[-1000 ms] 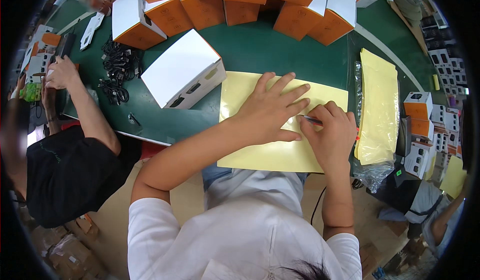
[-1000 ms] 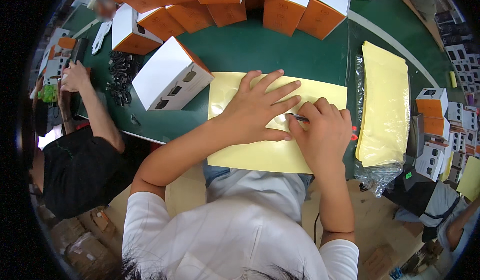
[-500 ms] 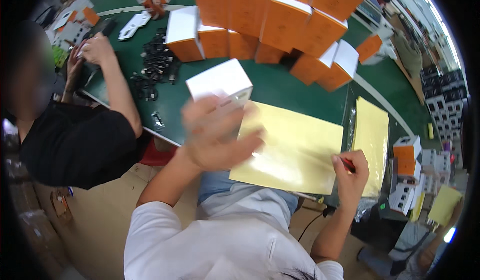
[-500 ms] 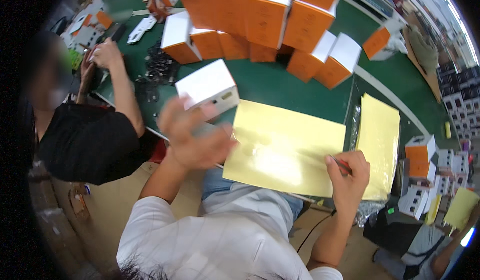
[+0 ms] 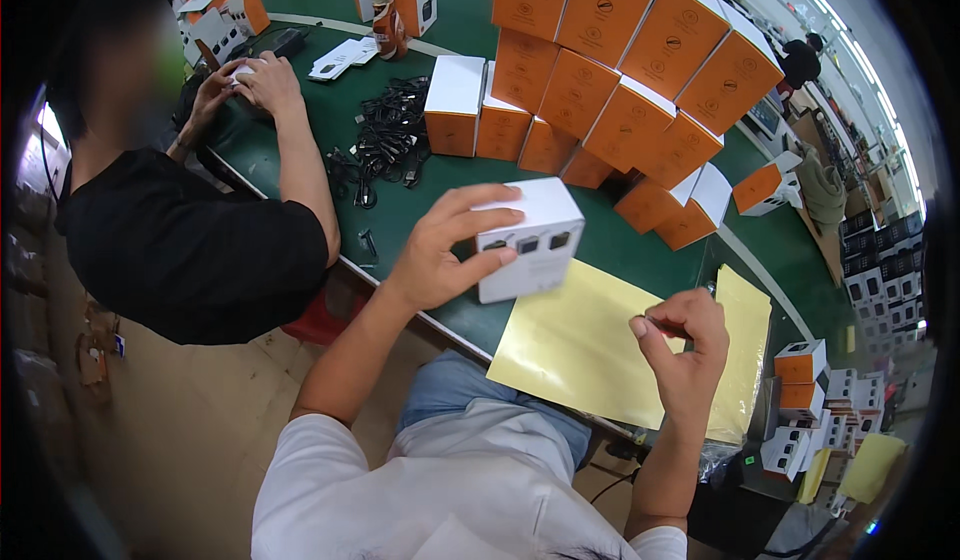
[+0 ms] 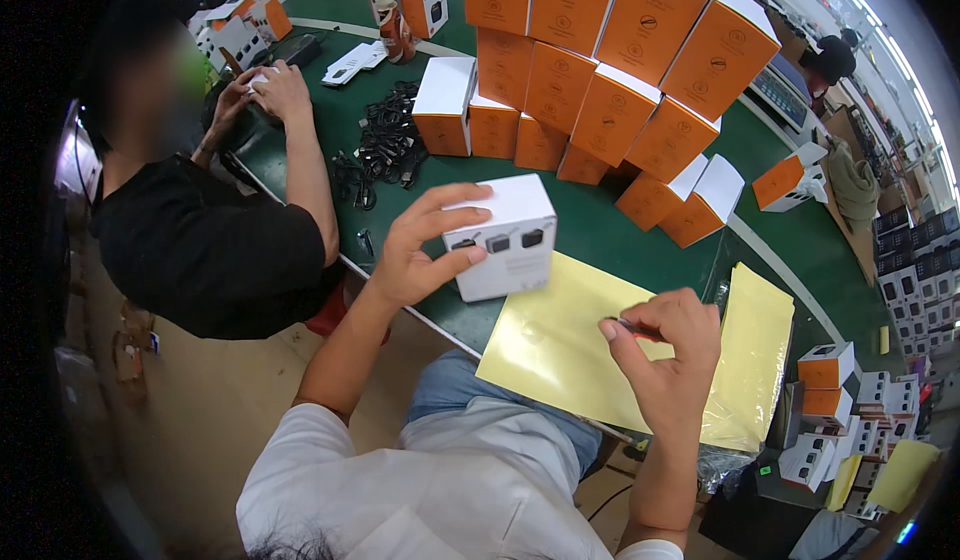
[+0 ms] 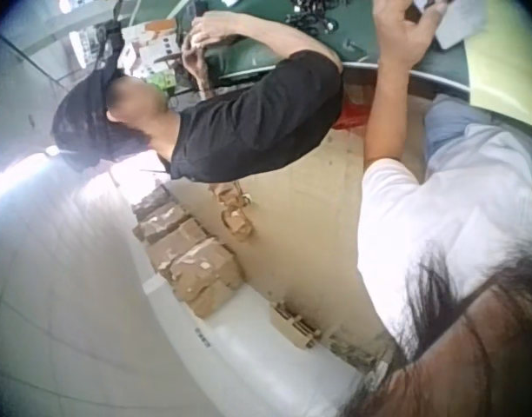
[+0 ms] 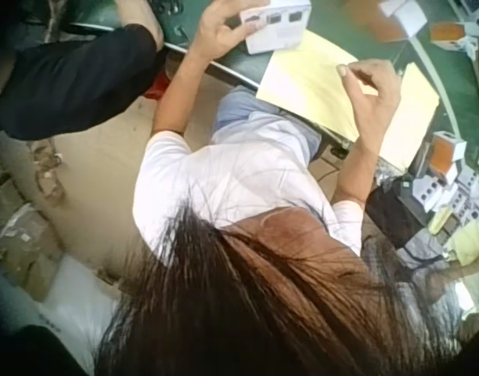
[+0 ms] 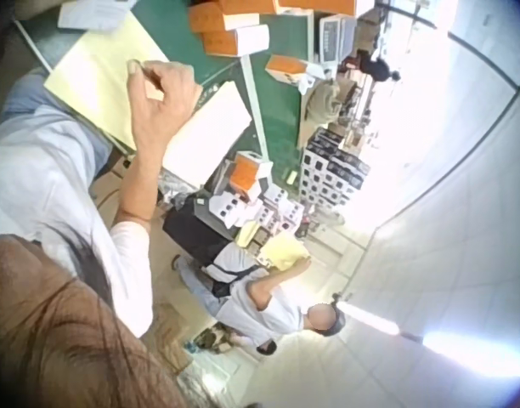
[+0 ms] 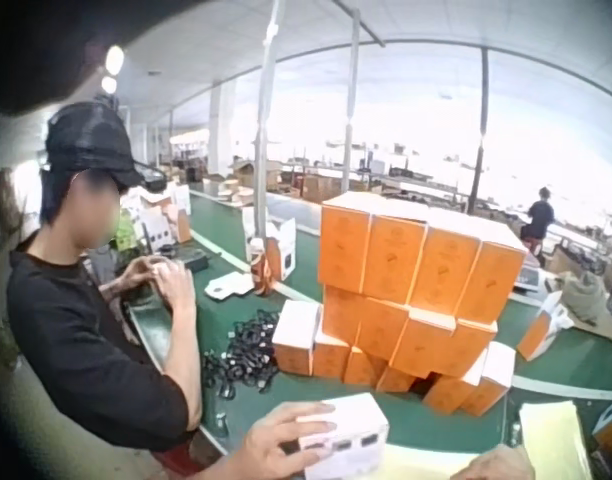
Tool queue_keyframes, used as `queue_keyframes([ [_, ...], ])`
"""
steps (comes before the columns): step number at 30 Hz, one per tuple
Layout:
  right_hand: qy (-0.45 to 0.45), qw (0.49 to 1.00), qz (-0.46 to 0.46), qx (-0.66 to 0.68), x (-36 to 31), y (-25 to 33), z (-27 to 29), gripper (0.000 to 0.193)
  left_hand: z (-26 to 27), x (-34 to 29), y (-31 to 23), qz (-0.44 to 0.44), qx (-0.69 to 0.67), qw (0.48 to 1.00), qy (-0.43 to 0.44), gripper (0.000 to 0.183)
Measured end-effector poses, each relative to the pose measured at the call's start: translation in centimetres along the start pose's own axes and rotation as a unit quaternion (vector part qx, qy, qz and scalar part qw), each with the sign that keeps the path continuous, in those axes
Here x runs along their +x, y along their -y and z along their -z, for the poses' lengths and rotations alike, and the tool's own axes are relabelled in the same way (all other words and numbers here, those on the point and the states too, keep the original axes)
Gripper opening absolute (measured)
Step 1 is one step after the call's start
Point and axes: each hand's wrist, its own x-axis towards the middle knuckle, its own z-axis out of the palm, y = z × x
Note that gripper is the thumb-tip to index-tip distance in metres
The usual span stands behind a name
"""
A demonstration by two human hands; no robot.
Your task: The recorder is applying stickers to white electronic device boxes and placing them into orange outer packaging on an assembly line.
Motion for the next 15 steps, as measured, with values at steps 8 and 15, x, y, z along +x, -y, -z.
queue_keyframes([
  [8,-0.01,0.986,0.135,-0.101,3.1,3.5,-0.4,0.022,-2.2,0.5,-4.0,0.002,-0.081,0.993,0.08,0.04],
  [15,-0.004,0.976,0.141,-0.167,2.7,3.5,0.1,0.021,-3.1,0.1,-5.1,0.013,-0.101,0.99,0.094,0.04],
])
